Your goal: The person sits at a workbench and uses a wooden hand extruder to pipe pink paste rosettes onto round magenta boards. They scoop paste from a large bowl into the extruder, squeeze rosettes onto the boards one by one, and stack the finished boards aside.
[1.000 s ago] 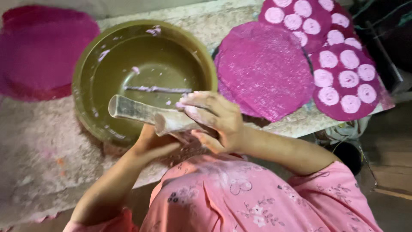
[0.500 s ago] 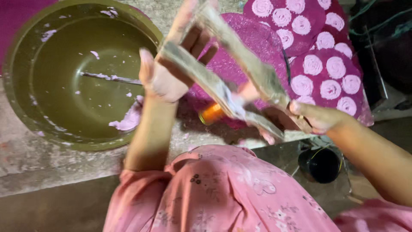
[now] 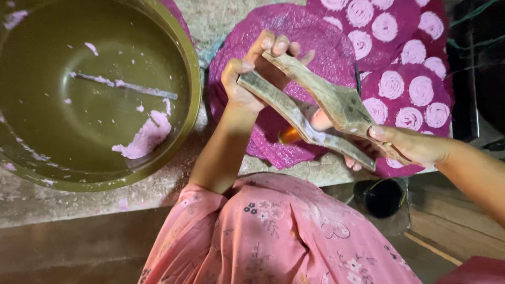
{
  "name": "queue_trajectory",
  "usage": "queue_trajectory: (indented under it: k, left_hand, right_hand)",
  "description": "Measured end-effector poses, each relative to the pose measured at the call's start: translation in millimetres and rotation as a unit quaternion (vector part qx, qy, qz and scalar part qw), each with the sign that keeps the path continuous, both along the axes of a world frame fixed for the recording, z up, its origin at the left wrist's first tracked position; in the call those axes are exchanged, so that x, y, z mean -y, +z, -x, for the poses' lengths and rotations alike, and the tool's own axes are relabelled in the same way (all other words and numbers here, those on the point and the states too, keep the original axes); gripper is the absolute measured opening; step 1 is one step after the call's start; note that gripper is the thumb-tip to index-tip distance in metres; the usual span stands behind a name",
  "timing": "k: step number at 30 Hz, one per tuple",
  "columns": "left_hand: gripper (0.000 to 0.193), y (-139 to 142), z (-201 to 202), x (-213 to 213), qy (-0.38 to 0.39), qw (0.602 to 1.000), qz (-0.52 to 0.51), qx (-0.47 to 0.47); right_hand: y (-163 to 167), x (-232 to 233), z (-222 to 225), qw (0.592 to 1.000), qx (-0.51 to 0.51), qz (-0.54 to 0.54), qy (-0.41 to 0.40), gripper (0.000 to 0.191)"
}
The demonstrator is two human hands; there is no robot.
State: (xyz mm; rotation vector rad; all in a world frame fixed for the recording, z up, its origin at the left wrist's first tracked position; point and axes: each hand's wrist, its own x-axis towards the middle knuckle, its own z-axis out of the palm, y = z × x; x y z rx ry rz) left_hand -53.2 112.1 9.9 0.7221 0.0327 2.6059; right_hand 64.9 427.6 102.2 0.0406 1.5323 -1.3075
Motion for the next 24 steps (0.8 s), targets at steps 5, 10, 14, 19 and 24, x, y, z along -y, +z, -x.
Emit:
queue_trajectory:
  k: [5, 10, 14, 19, 24]
  left_hand:
    - [0.026, -29.8, 14.3, -0.8, 0.018, 0.997, -0.051, 0.058]
    - [0.020, -53.4, 17.1, 7.1, 0.005, 0.996, -0.073, 0.050]
    - [0.021, -46.7, 17.4, -6.3, 0.026, 0.995, -0.085, 0.048]
    - [0.023, -27.3, 35.0, -0.6, 0.036, 0.996, -0.079, 0.004]
    - [0.026, -20.7, 24.9, 19.5, 0.050, 0.996, -0.075, 0.008]
  right_hand:
    - [-28.6, 7.3, -2.8, 0.994, -0.012, -0.092, -0.049, 0.078]
    - [-53.4, 25.7, -17.2, 0.995, -0.051, -0.059, -0.068, 0.077]
    - [-29.9, 16.1, -10.2, 0.987, -0.055, -0.146, -0.040, 0.075]
    - [-23.1, 26.2, 2.8, 0.987, -0.116, -0.097, -0.063, 0.070]
    - [-19.4, 40.8, -8.2, 0.989, -0.116, -0.084, -0.032, 0.071]
